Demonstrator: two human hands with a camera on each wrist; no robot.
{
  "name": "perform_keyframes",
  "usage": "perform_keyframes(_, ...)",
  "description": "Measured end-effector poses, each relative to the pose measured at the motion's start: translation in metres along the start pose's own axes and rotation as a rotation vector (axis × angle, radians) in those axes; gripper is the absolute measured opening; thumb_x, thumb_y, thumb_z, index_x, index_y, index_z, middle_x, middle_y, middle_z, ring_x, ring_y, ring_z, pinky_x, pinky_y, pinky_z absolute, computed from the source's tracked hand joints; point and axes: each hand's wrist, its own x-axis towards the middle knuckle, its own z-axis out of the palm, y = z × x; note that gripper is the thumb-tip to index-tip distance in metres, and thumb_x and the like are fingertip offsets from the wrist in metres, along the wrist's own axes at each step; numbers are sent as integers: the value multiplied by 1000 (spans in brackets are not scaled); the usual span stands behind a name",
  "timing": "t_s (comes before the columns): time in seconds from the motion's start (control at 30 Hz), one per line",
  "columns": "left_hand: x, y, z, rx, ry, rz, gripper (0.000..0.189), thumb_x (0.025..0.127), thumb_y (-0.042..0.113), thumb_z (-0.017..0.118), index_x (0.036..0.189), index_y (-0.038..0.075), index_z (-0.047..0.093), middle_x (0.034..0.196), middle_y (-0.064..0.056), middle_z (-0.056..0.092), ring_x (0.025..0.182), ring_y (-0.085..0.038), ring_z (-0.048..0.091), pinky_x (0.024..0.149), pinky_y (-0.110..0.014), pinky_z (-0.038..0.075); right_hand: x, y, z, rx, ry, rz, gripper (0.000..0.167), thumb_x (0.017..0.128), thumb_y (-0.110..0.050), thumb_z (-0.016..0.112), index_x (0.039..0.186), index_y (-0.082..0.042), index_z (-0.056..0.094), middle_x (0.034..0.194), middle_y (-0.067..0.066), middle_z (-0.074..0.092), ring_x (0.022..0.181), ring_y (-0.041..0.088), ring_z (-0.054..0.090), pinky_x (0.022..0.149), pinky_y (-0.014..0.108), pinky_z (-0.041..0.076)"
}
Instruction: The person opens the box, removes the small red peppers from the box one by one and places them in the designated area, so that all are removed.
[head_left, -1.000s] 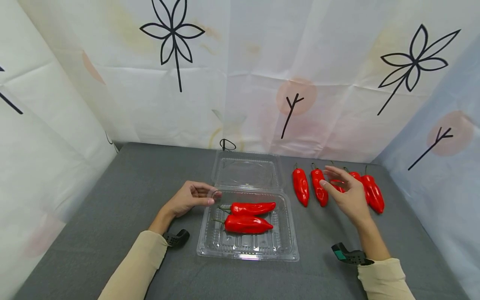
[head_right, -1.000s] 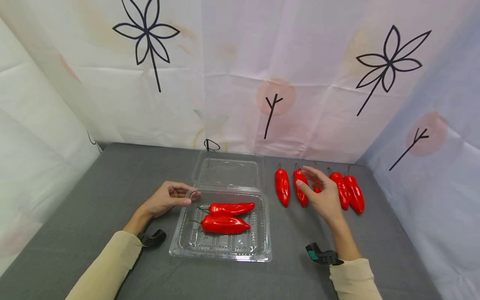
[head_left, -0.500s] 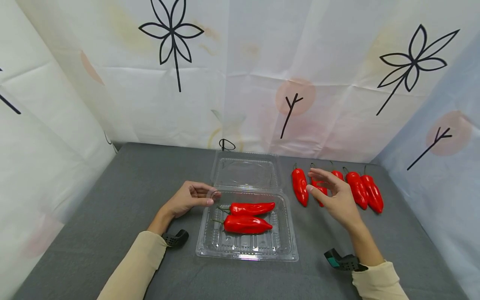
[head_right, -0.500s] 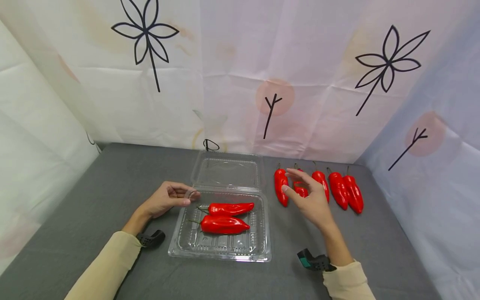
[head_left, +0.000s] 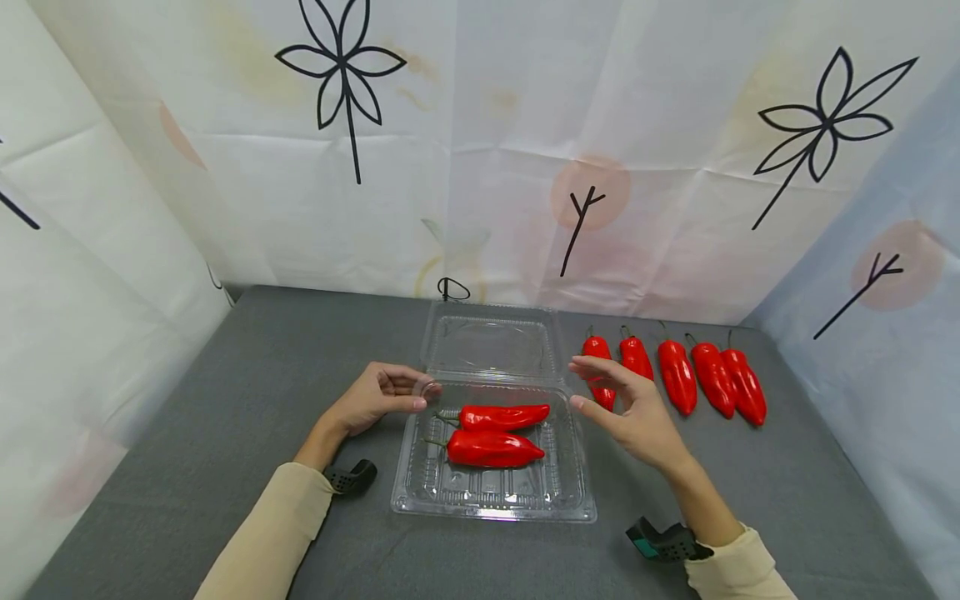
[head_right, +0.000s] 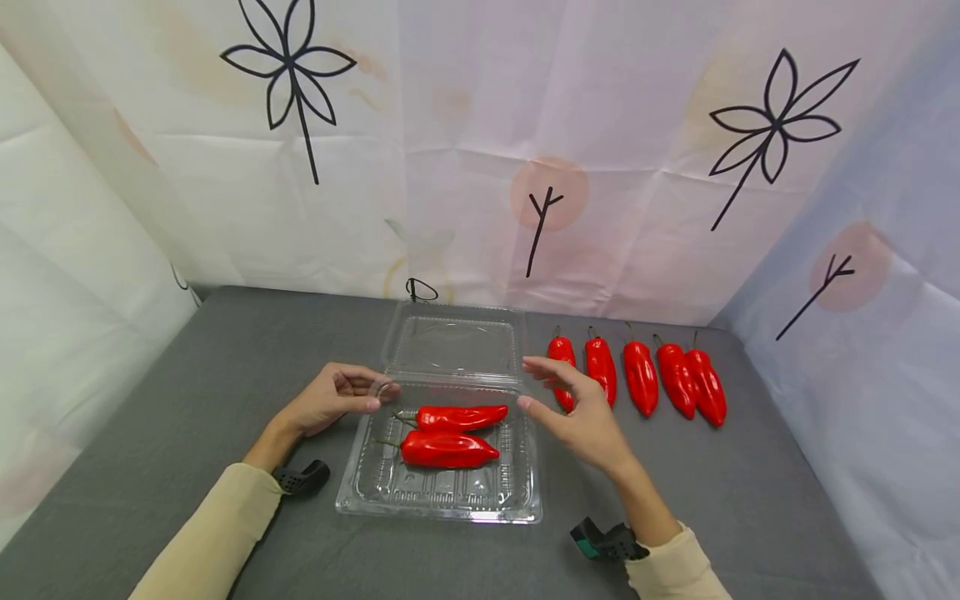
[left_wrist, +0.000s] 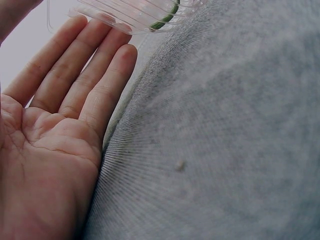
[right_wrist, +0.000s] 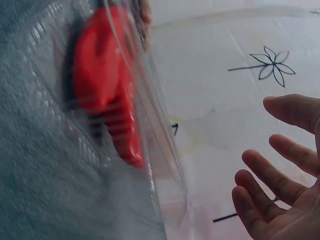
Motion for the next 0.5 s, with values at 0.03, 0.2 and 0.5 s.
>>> perform_keyframes(0.03, 0, 0, 0, 1, 0, 1, 40, 88, -1, 76, 121, -18, 61, 119, -28, 68, 110, -31, 70, 92, -36, 56, 0, 0, 3, -2, -15, -1, 52, 88, 3, 74, 138, -5, 60, 130, 13, 65, 116, 23, 59, 98, 23, 48)
perform_keyframes(0.2, 0, -1, 0, 3, -1, 3, 39, 88, -2, 76, 121, -18, 62, 119, -28, 69, 111, -32, 69, 93, -36, 56, -2, -2, 18, 8, -75, 2, 52, 89, -1, 76, 138, -8, 60, 131, 12, 65, 116, 28, 60, 100, 32, 49)
perform_keyframes(0.5, 0, 0, 0, 3, 0, 0, 41, 88, -1, 76, 122, -18, 61, 119, -29, 68, 112, -35, 69, 93, -36, 56, -7, -6, 46, 9, -185, -15, 52, 90, -11, 78, 138, -14, 61, 132, 2, 64, 117, 31, 60, 100, 49, 50)
